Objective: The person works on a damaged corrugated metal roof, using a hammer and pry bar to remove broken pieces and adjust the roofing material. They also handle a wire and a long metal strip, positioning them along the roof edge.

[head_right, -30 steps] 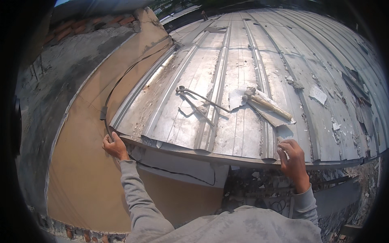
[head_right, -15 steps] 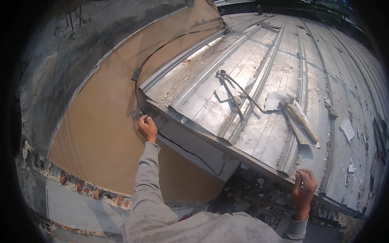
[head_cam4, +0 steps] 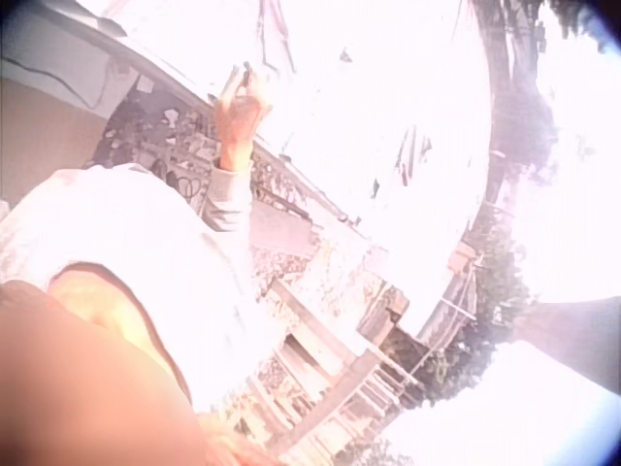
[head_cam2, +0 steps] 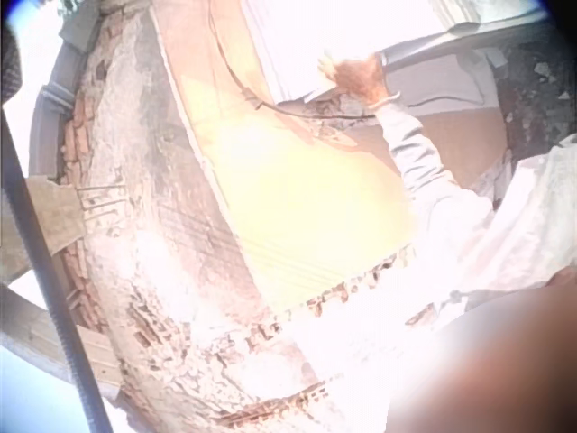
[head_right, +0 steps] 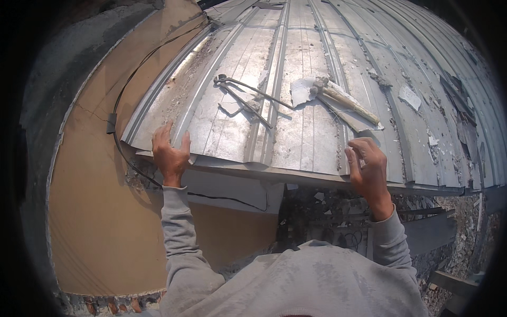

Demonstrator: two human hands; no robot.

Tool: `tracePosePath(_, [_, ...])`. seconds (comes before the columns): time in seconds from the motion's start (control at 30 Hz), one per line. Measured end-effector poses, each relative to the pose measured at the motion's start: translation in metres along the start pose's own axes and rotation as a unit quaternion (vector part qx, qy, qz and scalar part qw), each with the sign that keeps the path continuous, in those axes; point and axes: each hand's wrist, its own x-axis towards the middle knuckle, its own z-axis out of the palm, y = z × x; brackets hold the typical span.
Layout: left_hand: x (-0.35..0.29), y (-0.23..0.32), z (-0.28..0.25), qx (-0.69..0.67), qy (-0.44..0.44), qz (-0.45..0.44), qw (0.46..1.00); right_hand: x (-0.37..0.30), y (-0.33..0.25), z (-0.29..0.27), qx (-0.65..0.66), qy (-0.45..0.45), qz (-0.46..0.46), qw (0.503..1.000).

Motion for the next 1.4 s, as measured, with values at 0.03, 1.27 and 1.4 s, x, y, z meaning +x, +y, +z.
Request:
tracePosePath(0.03, [0.008,0.016,0.007,0.019,-0.035,0.030,0.999,0.013,-0.005,0.015,0.005,-0.033,-0.005,0.999])
tracePosePath(1.27, [-0.094,0.204,-0.020,-0.919,-0.095,-0.256,0.284,0.110,0.126,0.027,-0.323,-0.189,0.042,0.926])
tracePosePath(1.4, [-0.125,0.226,-0.022,-0.928,-0.136,-0.263,0.225,0.118,0.135,0.028,-0.341,-0.217,0.031,0.914])
